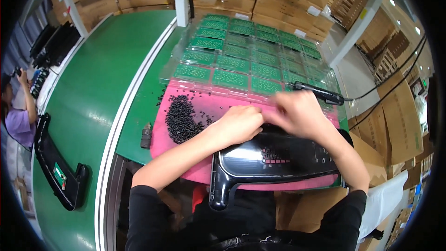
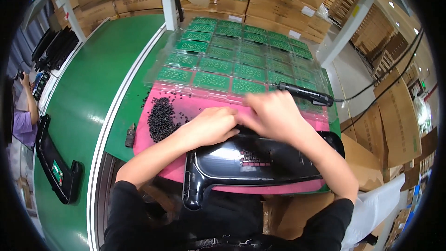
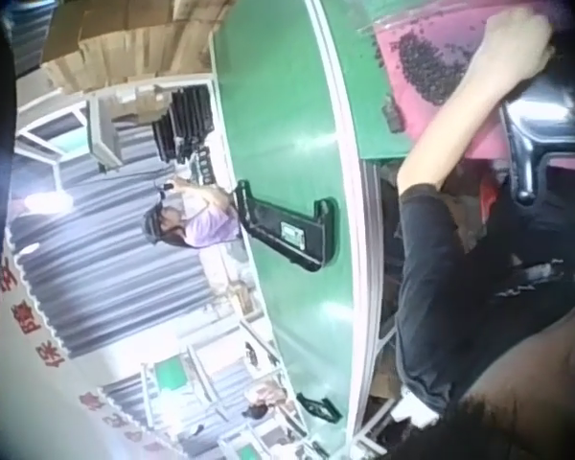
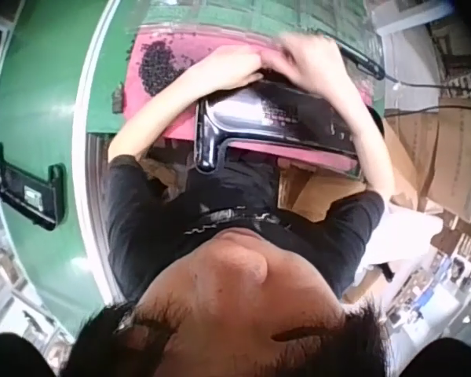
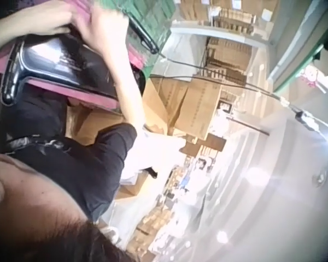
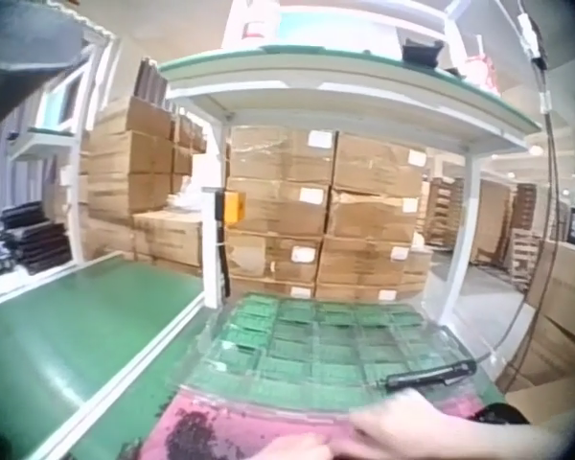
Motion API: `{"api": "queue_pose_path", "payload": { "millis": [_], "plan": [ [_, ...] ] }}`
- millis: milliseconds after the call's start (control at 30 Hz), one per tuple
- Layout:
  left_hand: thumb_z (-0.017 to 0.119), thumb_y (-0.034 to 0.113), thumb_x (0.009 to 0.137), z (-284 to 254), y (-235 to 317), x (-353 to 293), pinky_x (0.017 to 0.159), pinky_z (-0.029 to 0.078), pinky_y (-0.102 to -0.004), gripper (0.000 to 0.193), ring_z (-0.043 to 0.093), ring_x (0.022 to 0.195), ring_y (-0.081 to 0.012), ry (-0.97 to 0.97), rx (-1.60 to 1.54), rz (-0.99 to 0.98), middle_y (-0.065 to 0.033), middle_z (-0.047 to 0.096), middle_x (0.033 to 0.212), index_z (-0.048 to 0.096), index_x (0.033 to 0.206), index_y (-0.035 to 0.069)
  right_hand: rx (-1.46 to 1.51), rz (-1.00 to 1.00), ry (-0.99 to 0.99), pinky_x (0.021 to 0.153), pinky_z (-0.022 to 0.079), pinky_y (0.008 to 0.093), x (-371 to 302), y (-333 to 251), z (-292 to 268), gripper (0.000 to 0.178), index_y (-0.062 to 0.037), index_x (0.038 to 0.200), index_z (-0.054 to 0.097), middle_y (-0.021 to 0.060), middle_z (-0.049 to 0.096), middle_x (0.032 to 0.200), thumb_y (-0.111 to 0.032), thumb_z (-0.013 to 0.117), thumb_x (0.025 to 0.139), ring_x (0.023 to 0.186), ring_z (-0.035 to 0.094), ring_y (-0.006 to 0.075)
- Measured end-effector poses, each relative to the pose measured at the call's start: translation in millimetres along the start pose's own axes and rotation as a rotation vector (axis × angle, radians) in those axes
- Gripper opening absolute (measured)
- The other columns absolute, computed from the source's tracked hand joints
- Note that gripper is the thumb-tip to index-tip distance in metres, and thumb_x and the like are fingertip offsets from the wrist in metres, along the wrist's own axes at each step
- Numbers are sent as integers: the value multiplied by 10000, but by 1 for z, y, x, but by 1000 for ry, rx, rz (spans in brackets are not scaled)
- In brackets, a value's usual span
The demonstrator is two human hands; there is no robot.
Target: The recorder installs a PCB into a plastic housing and secures it with screws using an electric screwdriver.
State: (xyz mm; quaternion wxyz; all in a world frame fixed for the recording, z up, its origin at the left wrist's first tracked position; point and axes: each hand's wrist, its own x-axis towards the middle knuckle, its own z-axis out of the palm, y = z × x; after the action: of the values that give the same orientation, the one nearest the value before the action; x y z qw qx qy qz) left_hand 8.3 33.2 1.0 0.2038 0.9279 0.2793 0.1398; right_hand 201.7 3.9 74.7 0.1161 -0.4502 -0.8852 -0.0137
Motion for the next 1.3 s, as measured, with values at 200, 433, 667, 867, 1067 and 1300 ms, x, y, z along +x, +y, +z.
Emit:
{"api": "queue_pose_path", "payload": {
  "millis": [200,433,667,867,1067,1300],
  "plan": [
    [739,239,781,0,-27,-3,784,552,-443,224,666,923,-318,238,23,142,-112,679,889,677,857,37,-9,242,42,784,535,475,157,22,61,519,-64,1227,542,172,697,959,-390,715,862,941,668,351],
    [743,250,789,10,-26,-5,740,536,-413,214,642,839,-286,385,60,190,-84,628,816,670,837,54,12,285,45,1087,370,500,242,66,139,826,-160,1542,280,181,509,1409,-285,720,853,1335,442,332],
    [749,237,819,5,-23,-7,819,506,-415,232,594,924,-290,562,-8,164,-95,618,910,661,921,47,468,237,480,1044,405,482,220,59,132,936,-119,1579,116,210,527,1318,-155,726,869,1222,506,345],
    [857,223,718,-24,-24,-15,983,456,-434,751,507,1183,-326,955,-114,-36,-190,497,1281,473,1333,23,1306,137,547,989,484,405,100,18,44,980,-119,1581,13,217,459,1326,-71,698,882,1164,558,276],
    [877,204,689,-9,-27,-10,1029,466,-397,958,566,1175,-318,503,-169,-69,-207,473,1397,352,1467,13,1225,243,466,886,520,287,30,3,57,864,-151,1569,177,117,435,1254,43,655,876,1110,557,200],
    [801,42,672,-5,-11,-9,938,515,-419,779,607,1086,-356,573,-138,50,-210,619,1215,475,1377,-16,935,284,519,862,510,279,-8,-2,40,571,-54,1388,438,93,563,1136,-6,683,875,1008,592,134]
  ]
}}
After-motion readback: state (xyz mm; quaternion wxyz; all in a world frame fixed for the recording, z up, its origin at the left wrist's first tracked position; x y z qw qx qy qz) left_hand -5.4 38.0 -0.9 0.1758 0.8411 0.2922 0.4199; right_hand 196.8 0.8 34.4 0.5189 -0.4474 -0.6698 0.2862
